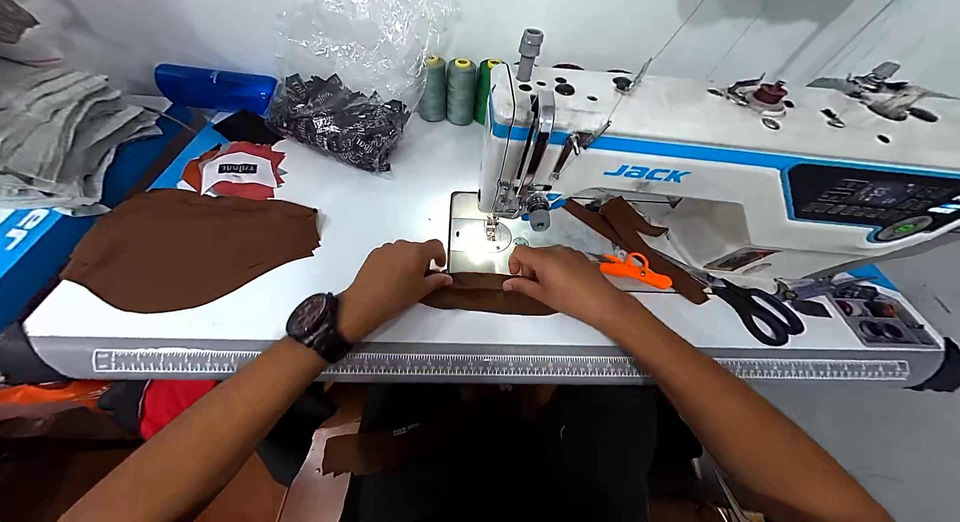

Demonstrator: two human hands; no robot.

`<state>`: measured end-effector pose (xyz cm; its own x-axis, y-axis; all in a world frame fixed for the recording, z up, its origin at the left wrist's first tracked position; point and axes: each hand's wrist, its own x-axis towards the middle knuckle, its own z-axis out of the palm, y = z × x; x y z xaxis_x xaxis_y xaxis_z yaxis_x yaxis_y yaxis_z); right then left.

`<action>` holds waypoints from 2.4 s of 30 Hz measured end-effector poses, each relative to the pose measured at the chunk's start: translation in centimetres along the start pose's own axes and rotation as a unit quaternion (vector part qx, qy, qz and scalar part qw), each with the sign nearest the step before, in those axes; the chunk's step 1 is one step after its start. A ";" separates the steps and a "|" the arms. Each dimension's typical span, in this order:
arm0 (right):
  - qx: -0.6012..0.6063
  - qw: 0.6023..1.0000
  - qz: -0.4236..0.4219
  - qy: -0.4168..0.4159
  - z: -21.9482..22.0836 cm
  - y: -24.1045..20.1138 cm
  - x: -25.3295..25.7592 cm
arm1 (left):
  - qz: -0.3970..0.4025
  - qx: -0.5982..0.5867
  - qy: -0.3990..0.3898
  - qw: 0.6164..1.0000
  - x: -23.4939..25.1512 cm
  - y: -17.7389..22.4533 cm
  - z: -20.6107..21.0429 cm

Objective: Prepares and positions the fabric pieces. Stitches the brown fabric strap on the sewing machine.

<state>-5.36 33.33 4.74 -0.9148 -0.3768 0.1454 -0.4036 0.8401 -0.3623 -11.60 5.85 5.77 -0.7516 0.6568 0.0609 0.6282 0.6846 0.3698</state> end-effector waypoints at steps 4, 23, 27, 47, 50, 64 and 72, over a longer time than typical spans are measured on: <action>-0.091 0.989 -0.058 0.099 2.1 -2.9 -1.9 | 0.255 0.103 0.074 0.959 -1.1 1.3 2.5; -0.079 0.994 -0.071 0.003 2.7 0.9 -3.0 | 0.193 0.080 -0.024 0.978 -1.0 -1.1 3.9; -0.093 0.993 -0.065 -0.009 2.6 0.9 -3.3 | 0.203 0.084 -0.022 0.975 -1.1 -1.4 3.9; -0.120 0.990 -0.052 -0.044 2.4 1.3 -3.9 | 0.198 0.105 -0.022 0.974 -0.7 -0.9 4.1; -0.120 0.991 -0.051 -0.043 2.3 1.4 -3.8 | 0.203 0.111 -0.023 0.972 -0.4 -1.0 4.1; -0.109 0.990 -0.043 -0.073 1.5 3.9 -0.7 | 0.199 0.094 -0.020 0.975 2.6 -2.4 3.6; -0.114 0.992 -0.030 -0.051 1.8 3.7 -0.7 | 0.205 0.087 -0.025 0.975 3.0 -2.8 4.0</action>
<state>-6.15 36.01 1.64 -0.8871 -0.4575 0.0619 -0.4616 0.8767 -0.1355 -14.81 7.18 1.24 -0.4228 0.8979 0.1227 0.9012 0.4023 0.1615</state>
